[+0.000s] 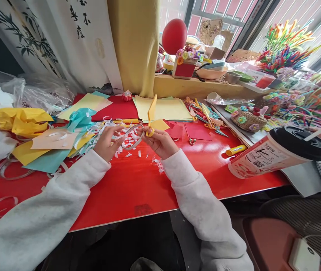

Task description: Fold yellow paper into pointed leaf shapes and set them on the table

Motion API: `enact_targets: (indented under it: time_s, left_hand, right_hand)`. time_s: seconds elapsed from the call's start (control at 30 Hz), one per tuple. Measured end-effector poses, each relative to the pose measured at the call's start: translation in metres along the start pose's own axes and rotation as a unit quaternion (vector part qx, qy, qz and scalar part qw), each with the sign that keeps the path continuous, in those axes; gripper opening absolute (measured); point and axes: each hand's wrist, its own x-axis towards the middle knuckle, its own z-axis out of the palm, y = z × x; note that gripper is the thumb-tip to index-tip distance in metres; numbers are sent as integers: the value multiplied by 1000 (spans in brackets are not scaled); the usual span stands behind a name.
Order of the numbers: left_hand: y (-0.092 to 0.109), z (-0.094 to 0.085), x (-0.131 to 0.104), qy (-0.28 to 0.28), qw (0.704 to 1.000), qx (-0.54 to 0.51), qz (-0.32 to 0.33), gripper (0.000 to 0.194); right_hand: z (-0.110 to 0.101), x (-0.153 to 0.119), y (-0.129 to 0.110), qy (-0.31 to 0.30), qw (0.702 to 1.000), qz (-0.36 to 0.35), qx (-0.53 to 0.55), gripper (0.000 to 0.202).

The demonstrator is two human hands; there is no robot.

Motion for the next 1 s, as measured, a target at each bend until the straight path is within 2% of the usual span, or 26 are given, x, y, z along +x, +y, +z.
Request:
enact_targets:
  time_s: [0.07, 0.1, 0.17, 0.27, 0.37, 0.47, 0.53, 0.6, 0.73, 0.83, 0.9, 1.0]
  left_hand:
    - [4, -1, -1, -51, 990, 51, 117, 26]
    - [5, -2, -2, -72, 984, 59, 153, 29]
    - [6, -3, -2, -77, 975, 66, 197, 27]
    - [3, -2, -1, -49, 971, 63, 225, 22]
    - [2, 0, -3, -42, 972, 54, 224, 18]
    - [4, 3, -8, -41, 982, 84, 163, 20]
    - [6, 5, -11, -46, 986, 100, 128, 23]
    - [7, 8, -12, -58, 985, 95, 135, 24]
    - [7, 12, -12, -56, 975, 89, 195, 29]
    - [7, 13, -13, -33, 971, 97, 216, 20]
    - [9, 13, -15, -36, 974, 80, 210, 16]
    - [13, 13, -20, -63, 987, 38, 140, 16]
  right_hand:
    - [1, 0, 0, 42, 999, -12, 24, 13]
    - [1, 1, 0, 59, 998, -22, 31, 14]
    - [1, 0, -1, 74, 996, -38, 29, 15]
    - [0, -3, -4, 49, 998, -46, -13, 12]
    - [0, -8, -6, -17, 998, -46, -44, 6]
    - [4, -13, -5, -105, 993, -31, -51, 10]
    - [7, -14, -3, -141, 988, -19, -60, 10]
    - [8, -13, -1, -138, 988, -24, -69, 9]
    - [4, -8, 4, -66, 991, -99, -58, 9]
    - [4, -8, 6, -22, 991, -119, -57, 11]
    - [8, -10, 7, -25, 992, -102, -64, 13]
    - [15, -13, 8, -69, 992, -67, -79, 11]
